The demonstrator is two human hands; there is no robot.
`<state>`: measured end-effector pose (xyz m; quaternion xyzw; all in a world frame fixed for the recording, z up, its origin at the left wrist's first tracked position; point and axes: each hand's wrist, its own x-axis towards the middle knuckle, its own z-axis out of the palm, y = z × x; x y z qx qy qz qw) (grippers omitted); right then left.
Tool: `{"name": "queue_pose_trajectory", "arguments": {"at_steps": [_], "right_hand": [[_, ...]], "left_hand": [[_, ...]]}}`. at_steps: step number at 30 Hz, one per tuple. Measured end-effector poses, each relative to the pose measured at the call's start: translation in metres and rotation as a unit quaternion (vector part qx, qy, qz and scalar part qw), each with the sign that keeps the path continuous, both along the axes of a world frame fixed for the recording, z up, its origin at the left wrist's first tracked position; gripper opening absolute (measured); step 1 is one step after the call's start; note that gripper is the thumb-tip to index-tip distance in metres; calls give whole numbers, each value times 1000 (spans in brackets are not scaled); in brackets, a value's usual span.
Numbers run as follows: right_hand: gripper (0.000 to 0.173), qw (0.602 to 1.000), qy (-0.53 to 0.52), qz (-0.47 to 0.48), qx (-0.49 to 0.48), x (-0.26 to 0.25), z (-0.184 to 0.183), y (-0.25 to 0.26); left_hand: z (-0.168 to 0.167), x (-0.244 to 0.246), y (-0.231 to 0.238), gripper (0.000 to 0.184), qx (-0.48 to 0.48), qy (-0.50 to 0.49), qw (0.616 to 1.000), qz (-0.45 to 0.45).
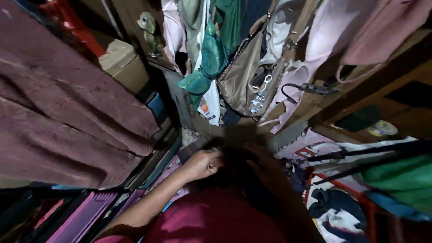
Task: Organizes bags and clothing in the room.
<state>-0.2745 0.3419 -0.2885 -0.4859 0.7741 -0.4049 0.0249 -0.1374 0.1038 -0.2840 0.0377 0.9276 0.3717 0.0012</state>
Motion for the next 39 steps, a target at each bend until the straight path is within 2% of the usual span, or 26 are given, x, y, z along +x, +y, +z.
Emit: {"name": "queue_pose_trajectory", "arguments": {"at_steps": [3, 5, 7, 9, 12, 14, 16, 18, 19, 20, 22, 25, 28, 31, 33, 34, 35, 37, 39], "right_hand": [[49, 978, -127, 82, 144, 9, 1, -3], [40, 943, -268, 101, 172, 20, 4, -1], [33, 901, -407, 102, 110, 31, 2, 5], [29, 840, -532, 102, 4, 42, -5, 10], [36, 760, -626, 109, -136, 57, -1, 6], [35, 754, -619, 96, -199, 65, 16, 2], [34, 789, -554, 71, -258, 68, 39, 4], [33, 842, -451, -30, -295, 68, 66, 16], [31, 857, -396, -101, -314, 66, 77, 23], [28, 849, -361, -152, -355, 60, 84, 30], [31, 816, -314, -167, -456, 45, 83, 53], [36, 766, -288, -223, -530, 38, 69, 88], [33, 656, -324, -297, -614, 42, 60, 113], [33, 529, -374, -289, -705, 43, 53, 140], [35, 476, -387, -305, -728, 43, 46, 153], [34, 478, -383, -324, -721, 43, 41, 156], [32, 502, -369, -349, -700, 44, 36, 157], [31, 610, -301, -408, -609, 45, 20, 154], [39, 726, -220, -456, -464, 46, 6, 151]], "left_hand": [[3, -10, 8, 34, -33, 59, 991, -113], [1, -21, 5, 33, -47, 157, 975, -149], [0, -34, 1, 33, -24, 217, 961, -167], [-5, -52, 1, 27, 29, 256, 950, -178], [-16, -83, 14, 30, 160, 240, 939, -186], [-24, -95, 28, 36, 261, 144, 941, -160], [-27, -96, 47, 24, 355, -4, 931, -87], [-38, -93, 59, 23, 353, -118, 924, -81], [-41, -89, 64, 26, 339, -156, 922, -104], [-40, -82, 69, 28, 322, -180, 921, -128], [-34, -69, 77, 34, 296, -188, 923, -160], [-24, -56, 84, 49, 227, -90, 952, -184], [-21, -54, 87, 48, 127, -28, 972, -197], [-24, -50, 89, 52, 11, 9, 976, -216], [-25, -46, 92, 54, -44, 45, 969, -239], [-23, -44, 95, 53, -68, 60, 963, -253], [-20, -42, 98, 51, -88, 83, 957, -263], [-13, -39, 108, 47, -110, 127, 948, -270], [0, -38, 117, 46, -133, 130, 942, -281]]}}
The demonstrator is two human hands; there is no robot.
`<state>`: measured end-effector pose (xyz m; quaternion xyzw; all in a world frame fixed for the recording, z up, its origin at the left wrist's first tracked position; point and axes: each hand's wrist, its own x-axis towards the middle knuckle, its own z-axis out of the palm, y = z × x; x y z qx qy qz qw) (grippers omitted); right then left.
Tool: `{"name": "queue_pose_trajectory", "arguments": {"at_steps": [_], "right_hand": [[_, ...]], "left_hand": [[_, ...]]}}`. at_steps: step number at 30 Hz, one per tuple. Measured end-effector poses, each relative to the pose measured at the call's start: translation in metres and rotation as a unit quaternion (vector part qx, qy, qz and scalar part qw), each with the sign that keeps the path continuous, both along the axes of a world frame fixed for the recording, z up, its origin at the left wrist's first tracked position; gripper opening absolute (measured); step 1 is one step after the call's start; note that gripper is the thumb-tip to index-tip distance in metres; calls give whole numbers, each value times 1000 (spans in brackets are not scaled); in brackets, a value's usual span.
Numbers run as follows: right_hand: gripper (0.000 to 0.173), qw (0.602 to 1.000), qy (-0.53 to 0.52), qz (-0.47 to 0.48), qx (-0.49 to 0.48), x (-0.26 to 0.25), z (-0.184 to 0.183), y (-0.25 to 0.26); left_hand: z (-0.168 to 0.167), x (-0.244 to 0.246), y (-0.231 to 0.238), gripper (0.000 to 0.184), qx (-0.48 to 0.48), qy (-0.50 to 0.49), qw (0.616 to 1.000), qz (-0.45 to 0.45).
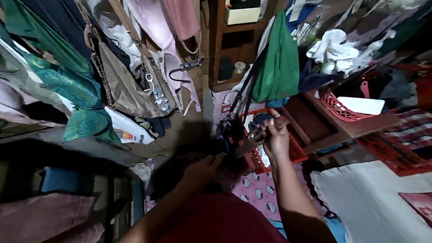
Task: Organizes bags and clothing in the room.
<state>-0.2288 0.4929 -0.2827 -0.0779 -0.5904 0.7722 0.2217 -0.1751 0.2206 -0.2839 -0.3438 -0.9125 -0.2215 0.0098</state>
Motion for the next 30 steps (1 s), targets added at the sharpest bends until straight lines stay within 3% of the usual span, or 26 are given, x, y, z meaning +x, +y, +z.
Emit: {"name": "queue_pose_trajectory", "arguments": {"at_steps": [3, 6, 8, 10, 12, 14, 17, 21, 27, 30], "right_hand": [[43, 959, -44, 111, 256, 10, -2, -11], [38, 910, -74, 258, 315, 19, -1, -23], [41, 937, -64, 251, 235, 25, 0, -27], [62, 977, -20, 202, 62, 24, -5, -26], [81, 981, 1, 181, -77, 20, -7, -20], [80, 970, -32, 177, -161, 21, -10, -16], [71, 953, -108, 201, -200, 28, -16, -13], [72, 928, -89, 259, -254, 30, -29, -2], [97, 966, -52, 237, -86, 31, -31, -2], [68, 968, -54, 174, -170, 30, -31, -21]], "left_hand": [[20, -2, 8, 41, -17, -2, 1000, -21], [31, -10, 10, 31, -43, -23, 997, -53], [39, -16, 11, 31, -87, -66, 991, -73], [37, -18, 10, 33, -105, -65, 989, -82], [32, -16, 9, 35, -100, -65, 990, -74], [22, -13, 8, 33, -65, -38, 995, -66], [21, -9, 9, 37, -31, -30, 997, -71], [19, -8, 9, 29, -46, -8, 995, -94], [29, 2, 18, 26, -98, -27, 981, -167], [32, 10, 30, 28, -150, -64, 966, -200]]}}
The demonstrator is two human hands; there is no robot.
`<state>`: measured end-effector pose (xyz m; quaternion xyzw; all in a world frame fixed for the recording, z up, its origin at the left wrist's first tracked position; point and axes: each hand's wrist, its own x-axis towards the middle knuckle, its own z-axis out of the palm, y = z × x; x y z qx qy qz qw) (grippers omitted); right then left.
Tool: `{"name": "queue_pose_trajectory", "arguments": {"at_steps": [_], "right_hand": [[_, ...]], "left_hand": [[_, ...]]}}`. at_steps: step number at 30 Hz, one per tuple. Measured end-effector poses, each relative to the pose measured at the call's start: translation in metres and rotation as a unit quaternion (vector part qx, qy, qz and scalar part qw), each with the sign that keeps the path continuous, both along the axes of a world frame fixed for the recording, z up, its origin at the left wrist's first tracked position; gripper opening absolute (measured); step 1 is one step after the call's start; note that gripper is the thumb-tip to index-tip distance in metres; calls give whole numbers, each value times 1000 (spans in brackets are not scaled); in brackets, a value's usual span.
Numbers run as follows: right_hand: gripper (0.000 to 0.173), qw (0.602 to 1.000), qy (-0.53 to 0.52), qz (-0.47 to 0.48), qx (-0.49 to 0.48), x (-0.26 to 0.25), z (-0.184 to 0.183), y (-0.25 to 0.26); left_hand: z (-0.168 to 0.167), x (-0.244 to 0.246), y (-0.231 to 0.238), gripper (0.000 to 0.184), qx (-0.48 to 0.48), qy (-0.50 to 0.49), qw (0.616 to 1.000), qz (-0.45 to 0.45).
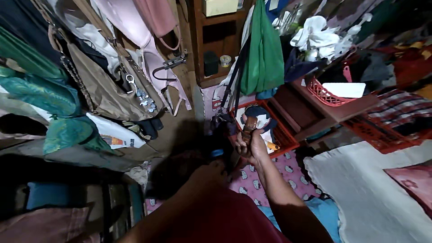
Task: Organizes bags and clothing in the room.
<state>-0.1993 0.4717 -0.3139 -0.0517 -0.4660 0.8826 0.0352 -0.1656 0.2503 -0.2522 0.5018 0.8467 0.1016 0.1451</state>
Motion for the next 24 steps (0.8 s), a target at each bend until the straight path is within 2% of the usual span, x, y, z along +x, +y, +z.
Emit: {"name": "queue_pose_trajectory", "arguments": {"at_steps": [1, 3, 4, 5, 6, 8, 10, 11, 13, 14, 16, 17, 19, 21, 24], "right_hand": [[64, 998, -31, -16, -57, -2, 0, -4], [69, 982, -86, -26, -168, -9, -6, -3], [68, 979, -97, -22, -176, -10, -10, -1], [64, 985, -97, -6, -144, -9, -15, 2], [58, 992, -92, 22, -83, -7, -19, 3], [49, 988, -65, 91, 103, 0, -24, 2], [29, 934, -55, 166, 311, 8, -24, -8], [27, 892, -56, 213, 395, 12, -20, -15], [29, 822, -66, 315, 471, 18, -15, -30], [32, 812, -66, 347, 465, 23, -17, -37], [37, 824, -60, 375, 420, 37, -30, -46], [40, 817, -67, 400, 409, 41, -31, -50], [51, 770, -83, 471, 422, 45, -21, -61], [57, 738, -58, 519, 427, 45, -22, -70], [48, 738, -30, 555, 384, 38, -23, -70]], "left_hand": [[2, 2, 3, 30, -22, -16, 1000, -6], [2, 5, 5, 30, -33, -21, 999, -14], [2, 6, 4, 31, -32, -17, 999, -14], [3, 7, 3, 30, -33, -11, 999, -12], [4, 6, 2, 30, -41, -11, 999, -12], [6, 3, 0, 30, -48, -14, 999, -16], [7, -1, -1, 28, -63, -30, 997, -26], [8, -4, -2, 27, -68, -39, 997, -25], [10, -9, -6, 24, -68, -46, 997, 1], [14, -12, -8, 25, -86, -56, 994, 26], [22, -20, -15, 28, -136, -84, 983, 87], [26, -25, -19, 29, -164, -103, 975, 112], [26, -38, -33, 32, -174, -148, 966, 124], [9, -54, -54, 29, -103, -192, 973, 77], [-17, -73, -78, 23, 29, -269, 962, 18]]}}
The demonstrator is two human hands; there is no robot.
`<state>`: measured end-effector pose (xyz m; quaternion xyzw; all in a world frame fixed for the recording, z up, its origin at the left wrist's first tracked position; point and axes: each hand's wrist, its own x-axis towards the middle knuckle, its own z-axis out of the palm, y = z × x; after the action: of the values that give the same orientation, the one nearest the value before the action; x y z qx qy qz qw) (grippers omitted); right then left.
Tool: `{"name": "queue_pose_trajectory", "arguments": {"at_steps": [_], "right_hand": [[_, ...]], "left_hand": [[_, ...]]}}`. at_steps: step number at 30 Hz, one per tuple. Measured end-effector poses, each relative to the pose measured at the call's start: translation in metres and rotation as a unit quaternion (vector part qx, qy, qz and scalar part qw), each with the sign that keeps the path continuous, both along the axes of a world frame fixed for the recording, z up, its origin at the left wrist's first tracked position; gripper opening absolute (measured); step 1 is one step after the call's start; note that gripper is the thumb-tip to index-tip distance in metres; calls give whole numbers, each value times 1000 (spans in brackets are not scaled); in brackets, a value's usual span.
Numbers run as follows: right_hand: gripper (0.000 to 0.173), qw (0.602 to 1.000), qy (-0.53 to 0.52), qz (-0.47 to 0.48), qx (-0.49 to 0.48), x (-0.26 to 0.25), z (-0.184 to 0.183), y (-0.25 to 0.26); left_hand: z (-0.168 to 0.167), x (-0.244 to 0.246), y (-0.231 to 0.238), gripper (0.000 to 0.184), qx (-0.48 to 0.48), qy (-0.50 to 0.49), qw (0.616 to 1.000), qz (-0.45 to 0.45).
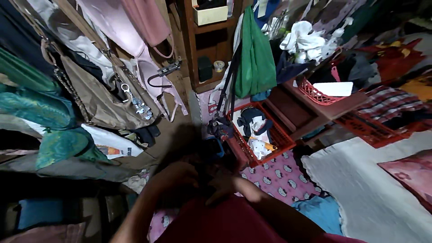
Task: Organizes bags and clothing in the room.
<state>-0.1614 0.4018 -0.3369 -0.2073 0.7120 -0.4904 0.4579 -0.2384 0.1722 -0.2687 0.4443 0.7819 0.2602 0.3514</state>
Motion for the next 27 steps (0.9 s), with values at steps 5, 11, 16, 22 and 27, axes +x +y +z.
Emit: {"name": "queue_pose_trajectory", "arguments": {"at_steps": [5, 11, 16, 22, 27], "right_hand": [[44, 999, -19, 4, -29, -9, 6, 9], [24, 927, -177, -111, -311, 1, 13, -2], [36, 838, -152, -189, -490, -4, 15, -18], [30, 738, -147, -434, -495, -24, 40, -1], [28, 679, -122, -456, -562, -31, 28, 42]], "left_hand": [[-14, -14, -16, 23, 36, 0, 998, 46], [-28, 0, -12, 35, 93, 135, 961, 223], [-51, 37, 18, 52, 182, -56, 904, 383], [-68, 60, 26, 31, 158, -240, 895, 341], [-72, 54, 7, 38, 33, -149, 944, 294]]}}
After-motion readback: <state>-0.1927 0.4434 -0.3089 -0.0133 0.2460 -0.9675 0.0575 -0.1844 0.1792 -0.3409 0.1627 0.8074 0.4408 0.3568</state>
